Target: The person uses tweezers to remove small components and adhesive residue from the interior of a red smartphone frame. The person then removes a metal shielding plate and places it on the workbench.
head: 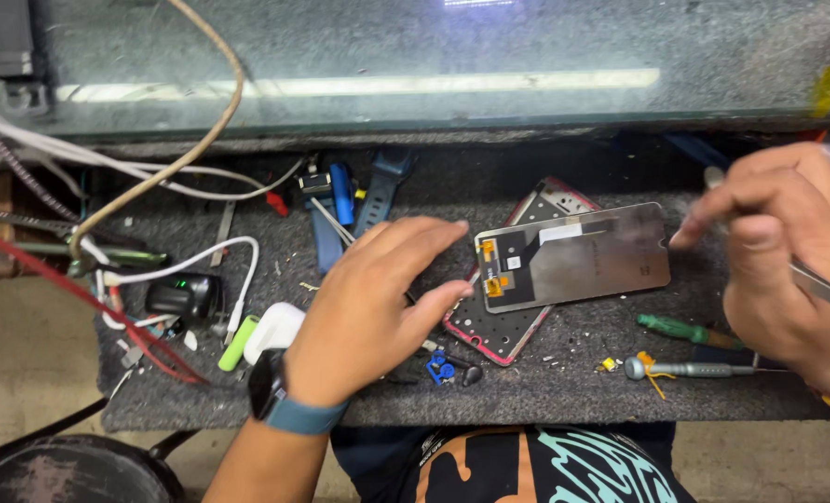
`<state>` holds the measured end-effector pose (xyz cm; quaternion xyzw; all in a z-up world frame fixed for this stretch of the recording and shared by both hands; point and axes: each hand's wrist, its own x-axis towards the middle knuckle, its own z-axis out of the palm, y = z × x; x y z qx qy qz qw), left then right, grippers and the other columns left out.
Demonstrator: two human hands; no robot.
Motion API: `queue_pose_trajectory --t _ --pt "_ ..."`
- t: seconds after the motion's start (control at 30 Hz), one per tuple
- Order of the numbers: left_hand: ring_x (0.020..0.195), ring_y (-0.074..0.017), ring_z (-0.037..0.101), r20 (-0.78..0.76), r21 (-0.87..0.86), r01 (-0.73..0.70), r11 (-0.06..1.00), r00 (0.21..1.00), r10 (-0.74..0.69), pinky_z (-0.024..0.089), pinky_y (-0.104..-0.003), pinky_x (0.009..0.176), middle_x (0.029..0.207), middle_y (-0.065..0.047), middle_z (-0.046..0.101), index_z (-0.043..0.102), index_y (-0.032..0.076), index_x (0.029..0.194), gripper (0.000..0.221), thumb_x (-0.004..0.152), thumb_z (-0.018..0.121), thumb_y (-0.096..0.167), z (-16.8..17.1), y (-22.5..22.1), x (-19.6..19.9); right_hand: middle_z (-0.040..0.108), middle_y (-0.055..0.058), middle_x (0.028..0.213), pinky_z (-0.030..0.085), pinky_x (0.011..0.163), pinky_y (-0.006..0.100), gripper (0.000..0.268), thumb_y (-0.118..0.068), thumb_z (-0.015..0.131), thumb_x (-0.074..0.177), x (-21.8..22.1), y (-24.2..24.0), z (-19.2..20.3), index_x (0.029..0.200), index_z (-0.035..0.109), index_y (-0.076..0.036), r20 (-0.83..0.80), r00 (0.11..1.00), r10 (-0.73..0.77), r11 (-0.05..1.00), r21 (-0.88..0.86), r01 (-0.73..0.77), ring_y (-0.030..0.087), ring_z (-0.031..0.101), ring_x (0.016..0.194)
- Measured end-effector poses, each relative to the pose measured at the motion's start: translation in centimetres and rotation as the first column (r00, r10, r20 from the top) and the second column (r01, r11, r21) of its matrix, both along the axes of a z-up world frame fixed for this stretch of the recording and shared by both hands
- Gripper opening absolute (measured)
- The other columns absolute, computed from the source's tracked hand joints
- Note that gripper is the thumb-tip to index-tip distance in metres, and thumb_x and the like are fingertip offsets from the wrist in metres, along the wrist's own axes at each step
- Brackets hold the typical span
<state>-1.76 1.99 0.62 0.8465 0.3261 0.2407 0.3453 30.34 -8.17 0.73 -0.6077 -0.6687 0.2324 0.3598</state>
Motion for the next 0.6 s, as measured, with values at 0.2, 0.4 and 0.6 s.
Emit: queue_pose_trajectory --t 0.2,0.4,0.6 --pt "0.109 -0.0317 0.062 -0.042 0.018 0.03 0.999 0.999 -0.029 0.048 -0.043 0.095 0.125 -0.011 0.066 0.064 0.005 0.131 0.056 0.085 0.081 0.031 -1.2 -0.1 0.6 0.057 0.007 0.1 0.064 0.089 0.032 0.019 -0.017 0.062 0.1 -1.8 0.5 -0.9 0.085 0.054 -0.007 -0.376 0.894 0.243 0.955 -0.066 -0.288 0.018 0.073 0.097" --pt "0.107 -0.0299 0.062 -0.093 0.059 0.023 0.998 0.995 -0.018 0.048 -0.042 0.092 0.119 -0.009 0.064 0.067 0.005 0.129 0.055 0.085 0.08 0.035 -1.5 0.0 1.3 0.061 0.008 0.107 0.06 0.088 0.026 0.015 0.002 0.072 0.088 -4.0 2.1 -3.0 0.093 0.06 -0.005 -0.446 0.867 0.223 0.954 -0.084 -0.288 0.015 0.072 0.101" --pt "0.104 -0.0285 0.061 -0.114 0.035 0.013 0.999 0.993 -0.009 0.047 -0.042 0.089 0.116 -0.007 0.064 0.069 0.008 0.129 0.054 0.083 0.081 0.036 -1.3 0.3 1.7 0.066 0.009 0.108 0.059 0.077 0.023 0.02 0.005 0.076 0.084 -4.7 2.2 -4.3 0.095 0.062 -0.002 -0.575 0.818 0.028 0.948 -0.245 -0.205 0.009 0.068 0.093"
